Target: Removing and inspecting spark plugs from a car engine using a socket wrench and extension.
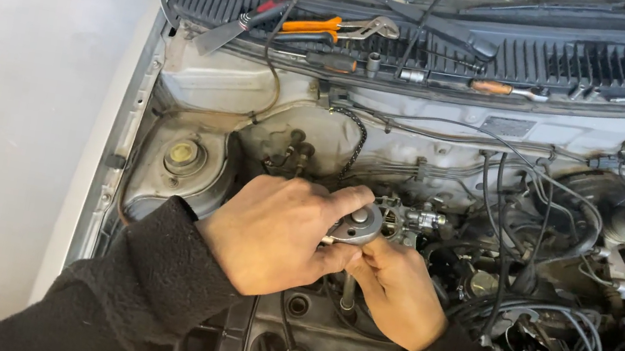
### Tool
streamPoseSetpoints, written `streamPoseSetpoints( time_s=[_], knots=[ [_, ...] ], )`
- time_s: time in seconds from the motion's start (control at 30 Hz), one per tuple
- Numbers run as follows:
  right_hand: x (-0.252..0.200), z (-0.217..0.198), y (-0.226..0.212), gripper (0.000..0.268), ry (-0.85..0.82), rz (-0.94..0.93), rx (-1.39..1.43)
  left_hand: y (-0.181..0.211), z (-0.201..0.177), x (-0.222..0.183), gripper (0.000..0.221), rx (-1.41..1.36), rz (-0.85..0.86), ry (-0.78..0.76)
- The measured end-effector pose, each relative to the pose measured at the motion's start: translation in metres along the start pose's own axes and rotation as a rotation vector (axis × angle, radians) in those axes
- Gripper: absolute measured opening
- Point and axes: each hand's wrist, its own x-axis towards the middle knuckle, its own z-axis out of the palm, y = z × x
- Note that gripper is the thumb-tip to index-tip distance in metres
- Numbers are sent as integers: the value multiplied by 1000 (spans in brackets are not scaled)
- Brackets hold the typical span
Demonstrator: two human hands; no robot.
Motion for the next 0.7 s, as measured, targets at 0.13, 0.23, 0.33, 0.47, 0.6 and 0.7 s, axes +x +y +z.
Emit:
streamPoseSetpoints(
  time_s=[0.13,0.23,0.33,0.47,0.6,0.7],
  knots=[
    [-2,1,8,16,2,91,-16,0,0,8,57,-46,3,-34],
    [-1,3,25,11,25,54,15,-7,12,19,60,-18,26,-49],
    [-3,15,48,14,12,159,-165,-22,31,35,51,7,42,-54],
    [-21,47,86,20,-59,197,-124,-62,96,41,52,-72,92,-322],
    [-37,62,85,28,21,453,-124,-78,121,45,64,-132,112,-365],
    [-38,68,105,26,114,336,17,-95,121,57,60,-25,397,-206]
  ],
)
